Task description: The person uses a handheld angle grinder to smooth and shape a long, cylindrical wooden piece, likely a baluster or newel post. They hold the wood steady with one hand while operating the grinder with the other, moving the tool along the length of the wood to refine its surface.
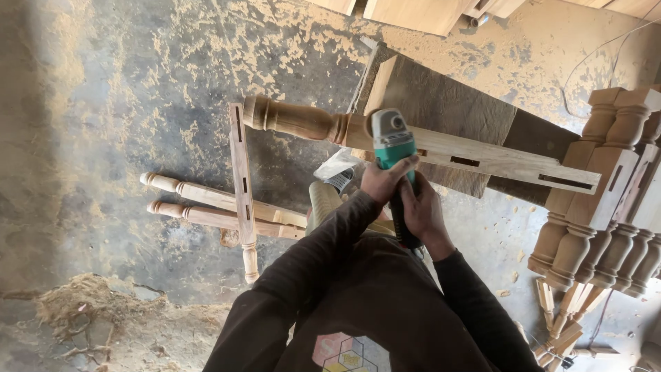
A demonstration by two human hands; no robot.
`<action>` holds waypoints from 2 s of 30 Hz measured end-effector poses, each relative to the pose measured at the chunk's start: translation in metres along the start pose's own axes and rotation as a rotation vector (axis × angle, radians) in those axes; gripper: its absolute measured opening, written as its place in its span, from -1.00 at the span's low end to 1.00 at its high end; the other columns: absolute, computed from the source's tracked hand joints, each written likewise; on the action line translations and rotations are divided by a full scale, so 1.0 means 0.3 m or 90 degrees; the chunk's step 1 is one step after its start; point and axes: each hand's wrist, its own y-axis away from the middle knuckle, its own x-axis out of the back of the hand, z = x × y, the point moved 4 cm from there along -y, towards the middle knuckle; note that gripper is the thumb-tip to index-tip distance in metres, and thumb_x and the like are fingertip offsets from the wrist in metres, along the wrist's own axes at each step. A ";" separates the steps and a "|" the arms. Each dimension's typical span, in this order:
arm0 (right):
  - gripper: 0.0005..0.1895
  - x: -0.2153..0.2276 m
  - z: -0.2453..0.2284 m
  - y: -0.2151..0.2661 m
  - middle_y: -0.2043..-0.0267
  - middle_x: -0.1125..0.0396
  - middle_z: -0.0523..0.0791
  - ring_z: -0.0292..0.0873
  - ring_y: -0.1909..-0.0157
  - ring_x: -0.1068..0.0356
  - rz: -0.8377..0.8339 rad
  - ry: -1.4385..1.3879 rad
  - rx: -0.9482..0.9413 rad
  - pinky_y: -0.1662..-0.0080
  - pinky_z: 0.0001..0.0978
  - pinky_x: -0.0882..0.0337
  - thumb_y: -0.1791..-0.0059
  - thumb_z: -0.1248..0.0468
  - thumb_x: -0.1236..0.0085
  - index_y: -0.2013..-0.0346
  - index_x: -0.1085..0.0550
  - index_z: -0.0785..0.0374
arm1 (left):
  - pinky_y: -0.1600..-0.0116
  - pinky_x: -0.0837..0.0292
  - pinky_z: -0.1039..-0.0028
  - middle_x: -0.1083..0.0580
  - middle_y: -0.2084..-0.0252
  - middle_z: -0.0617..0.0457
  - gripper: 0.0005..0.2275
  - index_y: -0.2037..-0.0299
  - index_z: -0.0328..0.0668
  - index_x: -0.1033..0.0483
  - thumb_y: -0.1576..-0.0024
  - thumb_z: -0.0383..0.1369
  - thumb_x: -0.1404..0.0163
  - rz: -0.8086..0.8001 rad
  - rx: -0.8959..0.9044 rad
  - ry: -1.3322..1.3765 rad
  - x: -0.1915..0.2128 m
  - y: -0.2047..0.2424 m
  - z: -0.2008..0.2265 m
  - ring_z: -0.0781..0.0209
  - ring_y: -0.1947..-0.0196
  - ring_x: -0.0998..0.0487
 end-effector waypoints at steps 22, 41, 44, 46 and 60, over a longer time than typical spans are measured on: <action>-0.57 -0.032 0.049 0.025 0.16 -0.51 0.13 0.11 0.09 -0.57 0.016 0.003 0.105 0.13 -0.13 -0.50 -0.13 0.07 0.05 -0.12 -0.42 0.34 | 0.04 -0.57 0.51 -0.60 0.00 -0.07 -0.69 -0.14 0.05 -0.74 -0.33 -0.11 -0.05 0.089 -0.465 -0.461 0.017 0.010 -0.182 0.20 0.11 -0.63; -0.57 0.009 0.075 -0.009 0.17 -0.51 0.14 0.18 0.13 -0.56 -0.023 -0.034 0.088 0.16 -0.06 -0.52 -0.09 0.04 -0.01 -0.08 -0.41 0.30 | -0.01 -0.55 0.44 -0.63 0.10 -0.12 -0.62 0.04 -0.43 -0.58 -0.14 -0.18 -0.17 0.056 -0.069 0.172 -0.011 0.063 -0.021 0.18 0.13 -0.65; -0.57 0.073 0.074 0.008 0.19 -0.51 0.15 0.19 0.12 -0.54 -0.016 -0.042 0.094 0.18 -0.06 -0.51 -0.09 0.04 -0.03 -0.09 -0.41 0.30 | -0.02 -0.53 0.45 -0.62 0.10 -0.09 -0.65 0.03 -0.41 -0.56 -0.16 -0.22 -0.16 0.027 -0.052 0.164 -0.080 0.058 -0.010 0.20 0.11 -0.63; -0.57 0.121 0.089 0.022 0.20 -0.51 0.14 0.19 0.11 -0.54 -0.011 -0.049 0.072 0.20 -0.07 -0.51 -0.10 0.04 -0.03 -0.10 -0.41 0.30 | -0.03 -0.53 0.44 -0.62 0.10 -0.09 -0.65 0.01 -0.39 -0.54 -0.15 -0.22 -0.16 0.005 -0.036 0.169 -0.132 0.049 -0.029 0.19 0.09 -0.62; -0.55 0.480 0.435 0.065 0.26 -0.52 0.13 0.19 0.17 -0.56 0.074 -0.088 -0.038 0.21 -0.06 -0.51 -0.09 0.02 -0.03 -0.09 -0.43 0.31 | -0.04 -0.53 0.38 -0.60 0.03 -0.12 -0.62 -0.03 -0.48 -0.54 -0.19 -0.23 -0.15 -0.101 0.051 0.092 -0.597 -0.074 -0.243 0.14 0.06 -0.60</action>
